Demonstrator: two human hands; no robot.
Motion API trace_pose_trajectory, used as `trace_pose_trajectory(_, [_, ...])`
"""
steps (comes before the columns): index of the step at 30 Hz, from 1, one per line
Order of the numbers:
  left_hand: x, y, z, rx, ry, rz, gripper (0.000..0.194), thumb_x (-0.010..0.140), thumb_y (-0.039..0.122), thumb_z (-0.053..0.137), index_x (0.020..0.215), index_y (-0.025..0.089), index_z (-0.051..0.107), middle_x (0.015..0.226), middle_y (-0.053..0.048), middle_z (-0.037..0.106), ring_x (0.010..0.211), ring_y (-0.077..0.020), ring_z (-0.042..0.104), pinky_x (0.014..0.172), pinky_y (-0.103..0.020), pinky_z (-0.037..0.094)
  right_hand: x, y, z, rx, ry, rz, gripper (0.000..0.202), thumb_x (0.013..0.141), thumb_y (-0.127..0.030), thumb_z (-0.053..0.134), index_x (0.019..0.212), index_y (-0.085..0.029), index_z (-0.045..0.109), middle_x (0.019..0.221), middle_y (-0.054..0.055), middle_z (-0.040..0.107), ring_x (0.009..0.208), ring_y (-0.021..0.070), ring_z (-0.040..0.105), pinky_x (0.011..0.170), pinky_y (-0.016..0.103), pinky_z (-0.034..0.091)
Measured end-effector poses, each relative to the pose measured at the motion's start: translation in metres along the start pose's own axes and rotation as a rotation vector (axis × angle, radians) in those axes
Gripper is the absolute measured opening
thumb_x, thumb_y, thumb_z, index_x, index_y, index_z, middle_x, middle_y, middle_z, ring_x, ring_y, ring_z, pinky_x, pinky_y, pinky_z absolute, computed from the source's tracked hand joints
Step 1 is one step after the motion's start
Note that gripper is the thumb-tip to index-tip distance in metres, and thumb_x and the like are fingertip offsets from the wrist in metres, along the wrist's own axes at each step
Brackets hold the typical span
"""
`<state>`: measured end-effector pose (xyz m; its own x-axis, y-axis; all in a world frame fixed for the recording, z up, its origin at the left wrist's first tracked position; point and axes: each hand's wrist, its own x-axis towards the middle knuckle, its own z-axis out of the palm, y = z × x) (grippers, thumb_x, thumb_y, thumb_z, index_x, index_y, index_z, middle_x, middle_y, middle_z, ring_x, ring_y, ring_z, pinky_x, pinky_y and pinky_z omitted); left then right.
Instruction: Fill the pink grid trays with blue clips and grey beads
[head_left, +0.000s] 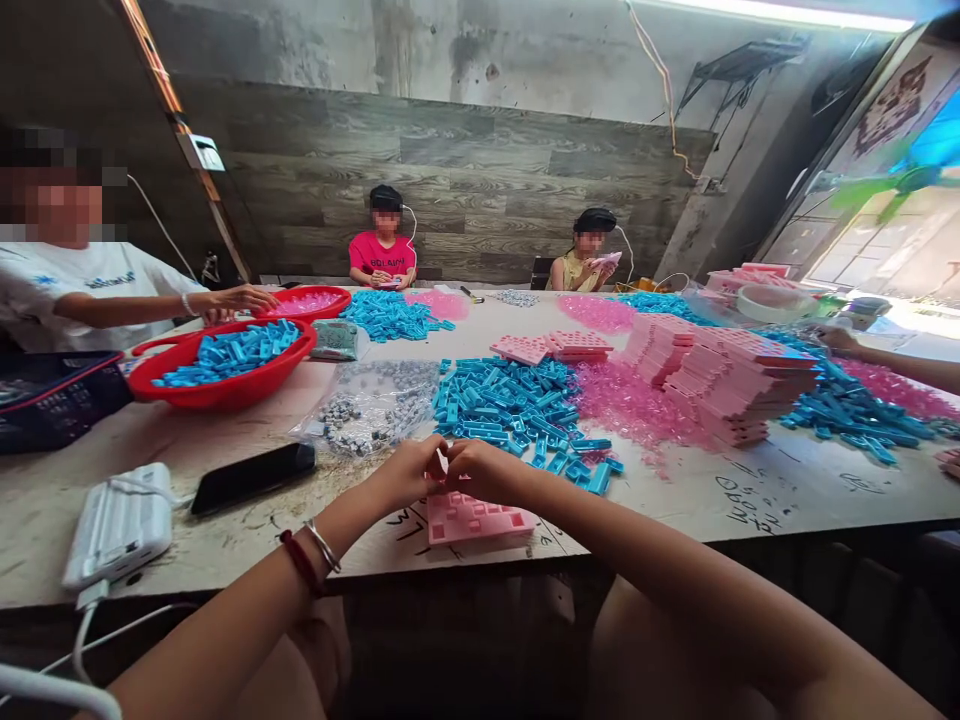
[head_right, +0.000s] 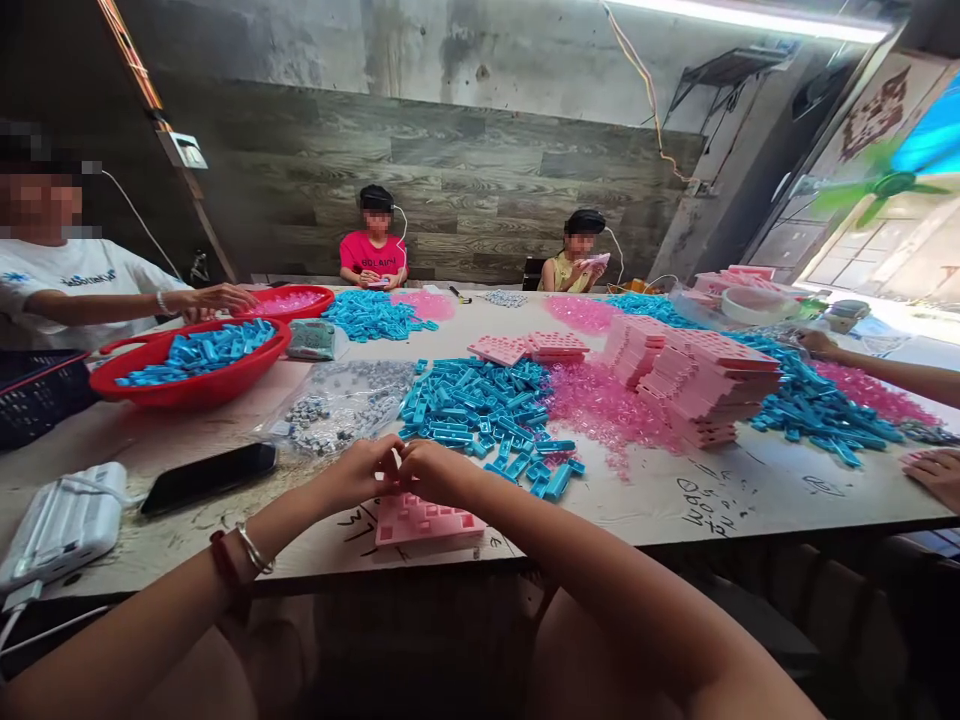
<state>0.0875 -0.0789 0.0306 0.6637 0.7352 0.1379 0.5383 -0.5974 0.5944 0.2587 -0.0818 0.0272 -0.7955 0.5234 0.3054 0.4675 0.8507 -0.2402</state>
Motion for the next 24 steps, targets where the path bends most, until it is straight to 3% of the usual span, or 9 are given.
trace_pose_trajectory(10, [-0.001, 0.001, 0.003, 0.040, 0.022, -0.001, 0.018, 0.063, 0.010, 0.057, 0.079, 0.017, 0.051, 0.069, -0.001, 0.062, 0.063, -0.0163, 0.059, 0.054, -0.023, 0.039, 0.008, -0.004, -0.007, 0.073, -0.072, -0.036, 0.018, 0.071, -0.003, 0.063, 0.055, -0.013, 0.064, 0.074, 0.005, 0.063, 0.072, 0.0117, 0.056, 0.066, 0.021, 0.043])
trace_pose_trajectory(18, [-0.005, 0.004, 0.007, -0.019, 0.075, -0.064, 0.021, 0.067, 0.010, 0.059, 0.085, 0.016, 0.050, 0.070, -0.002, 0.065, 0.065, -0.0169, 0.061, 0.057, -0.024, 0.041, -0.010, 0.003, 0.002, 0.077, 0.070, 0.038, 0.011, 0.075, -0.017, 0.065, 0.065, -0.015, 0.069, 0.064, 0.003, 0.060, 0.060, 0.0097, 0.054, 0.058, 0.020, 0.040])
trace_pose_trajectory(24, [-0.001, 0.005, 0.004, 0.106, 0.027, -0.004, 0.016, 0.066, 0.010, 0.058, 0.079, 0.017, 0.052, 0.071, -0.003, 0.064, 0.066, -0.0181, 0.060, 0.057, -0.025, 0.038, 0.000, 0.001, 0.001, 0.069, 0.013, -0.014, 0.019, 0.072, -0.009, 0.064, 0.054, -0.014, 0.063, 0.068, 0.004, 0.061, 0.064, 0.0102, 0.054, 0.058, 0.020, 0.040])
